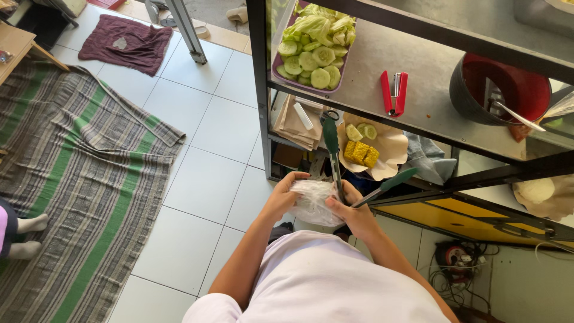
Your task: The person assembles a small snack by placing cucumber slices and yellow corn pieces onto a paper plate using tongs. They then add green leafy vegetables from a plastic bag onto the plate. The person works at a metal food cart in a tiled room.
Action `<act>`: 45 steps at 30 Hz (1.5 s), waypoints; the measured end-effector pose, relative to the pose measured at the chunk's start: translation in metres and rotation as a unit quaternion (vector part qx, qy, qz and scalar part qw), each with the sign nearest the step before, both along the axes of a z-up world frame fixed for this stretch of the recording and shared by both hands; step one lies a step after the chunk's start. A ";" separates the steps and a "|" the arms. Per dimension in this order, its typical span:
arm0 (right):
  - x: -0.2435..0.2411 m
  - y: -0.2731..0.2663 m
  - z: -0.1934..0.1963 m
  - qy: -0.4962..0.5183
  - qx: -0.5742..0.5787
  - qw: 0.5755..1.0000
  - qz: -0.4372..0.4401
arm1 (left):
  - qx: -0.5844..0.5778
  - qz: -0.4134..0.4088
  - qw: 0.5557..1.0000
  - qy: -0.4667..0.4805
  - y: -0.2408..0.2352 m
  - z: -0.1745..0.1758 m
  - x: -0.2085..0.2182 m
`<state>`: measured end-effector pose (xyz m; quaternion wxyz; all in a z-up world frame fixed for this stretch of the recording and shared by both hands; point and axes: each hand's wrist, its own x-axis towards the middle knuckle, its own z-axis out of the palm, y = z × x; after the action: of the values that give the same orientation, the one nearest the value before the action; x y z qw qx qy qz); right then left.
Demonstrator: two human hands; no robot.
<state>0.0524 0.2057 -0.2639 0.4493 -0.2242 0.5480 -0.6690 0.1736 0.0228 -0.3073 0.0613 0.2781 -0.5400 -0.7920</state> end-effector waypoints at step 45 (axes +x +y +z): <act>-0.020 0.062 0.048 0.329 0.072 0.942 0.003 | 0.132 0.329 0.911 0.210 -0.003 -0.019 0.001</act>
<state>0.0320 0.2673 -0.2161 0.2610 -0.4002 0.7115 -0.5153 0.1746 0.0199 -0.3264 0.3929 0.2731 -0.2832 -0.8311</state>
